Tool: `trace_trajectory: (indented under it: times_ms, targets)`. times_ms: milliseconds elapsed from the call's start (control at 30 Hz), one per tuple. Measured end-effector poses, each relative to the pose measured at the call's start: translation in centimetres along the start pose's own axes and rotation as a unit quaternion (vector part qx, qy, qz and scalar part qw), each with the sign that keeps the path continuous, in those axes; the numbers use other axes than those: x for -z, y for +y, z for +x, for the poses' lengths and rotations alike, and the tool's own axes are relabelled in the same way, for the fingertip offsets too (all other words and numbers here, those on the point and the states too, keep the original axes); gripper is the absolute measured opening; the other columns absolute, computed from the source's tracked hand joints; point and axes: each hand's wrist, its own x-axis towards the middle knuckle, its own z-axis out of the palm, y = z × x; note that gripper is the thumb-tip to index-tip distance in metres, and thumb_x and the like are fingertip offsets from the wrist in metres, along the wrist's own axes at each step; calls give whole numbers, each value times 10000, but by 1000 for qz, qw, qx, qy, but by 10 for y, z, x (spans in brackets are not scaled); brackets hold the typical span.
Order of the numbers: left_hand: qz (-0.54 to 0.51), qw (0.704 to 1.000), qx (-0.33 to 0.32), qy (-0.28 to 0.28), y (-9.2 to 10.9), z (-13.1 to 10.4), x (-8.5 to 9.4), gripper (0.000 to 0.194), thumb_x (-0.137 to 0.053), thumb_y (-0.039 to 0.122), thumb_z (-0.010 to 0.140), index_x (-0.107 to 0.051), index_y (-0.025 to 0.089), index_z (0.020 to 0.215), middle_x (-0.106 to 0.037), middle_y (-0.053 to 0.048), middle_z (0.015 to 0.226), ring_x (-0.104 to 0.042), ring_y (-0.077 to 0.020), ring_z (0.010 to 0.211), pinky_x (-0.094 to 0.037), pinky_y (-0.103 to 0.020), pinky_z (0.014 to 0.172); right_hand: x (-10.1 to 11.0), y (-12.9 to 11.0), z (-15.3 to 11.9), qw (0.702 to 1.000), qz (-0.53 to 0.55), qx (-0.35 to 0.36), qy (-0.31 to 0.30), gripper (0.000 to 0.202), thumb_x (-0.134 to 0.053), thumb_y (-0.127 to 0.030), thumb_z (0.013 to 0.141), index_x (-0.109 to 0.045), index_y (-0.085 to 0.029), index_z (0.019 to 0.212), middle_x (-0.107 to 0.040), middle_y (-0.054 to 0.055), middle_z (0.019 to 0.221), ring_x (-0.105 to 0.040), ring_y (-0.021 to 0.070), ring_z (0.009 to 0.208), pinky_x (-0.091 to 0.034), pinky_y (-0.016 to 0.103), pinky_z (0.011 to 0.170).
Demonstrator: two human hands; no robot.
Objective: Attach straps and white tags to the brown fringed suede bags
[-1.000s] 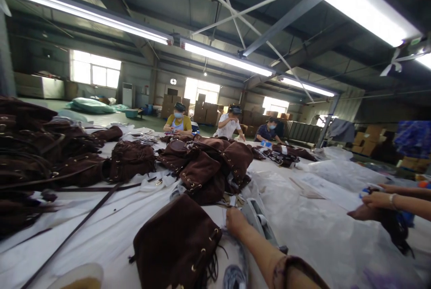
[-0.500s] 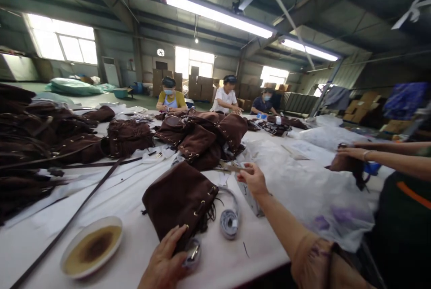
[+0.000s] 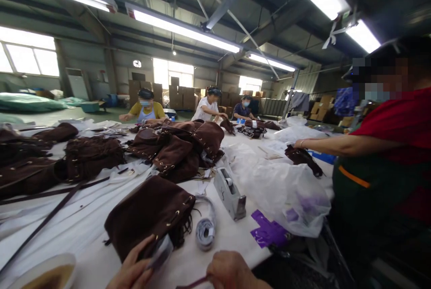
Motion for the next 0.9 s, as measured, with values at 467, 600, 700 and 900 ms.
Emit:
trace_trajectory:
  times_ms: [467, 600, 700, 900]
  targets:
    - [-485, 831, 269, 33, 61, 25, 20, 252, -776, 268, 762, -696, 68, 892, -683, -135, 934, -638, -216, 892, -558, -464, 872, 32, -93, 46, 965, 218, -103, 106, 284, -533, -412, 850, -635, -183, 716, -510, -22, 511, -452, 117, 483, -335, 237, 467]
    - [-493, 830, 258, 31, 57, 23, 17, 261, -778, 277, 761, -698, 70, 899, -679, -137, 947, -631, -227, 918, -549, -473, 878, 26, -97, 56, 958, 232, -138, 93, 252, -537, -392, 821, -639, -186, 717, -527, -25, 486, -454, 110, 442, -338, 230, 440]
    - [-490, 836, 246, 20, 57, 22, 14, 309, -806, 313, 728, -710, 77, 903, -671, -130, 954, -619, -227, 934, -541, -459, 882, 23, -100, 62, 937, 299, -161, 77, 257, -547, -421, 804, -634, -185, 748, -504, -38, 452, -418, 99, 382, -322, 224, 393]
    - [-414, 884, 217, -26, 63, 20, 7, 343, -776, 403, 731, -730, 126, 928, -612, -129, 1175, -591, -231, 992, -521, -408, 875, 9, -103, 75, 873, 436, -203, 77, 325, -660, -488, 715, -610, -169, 753, -469, -55, 424, -378, 76, 352, -262, 195, 351]
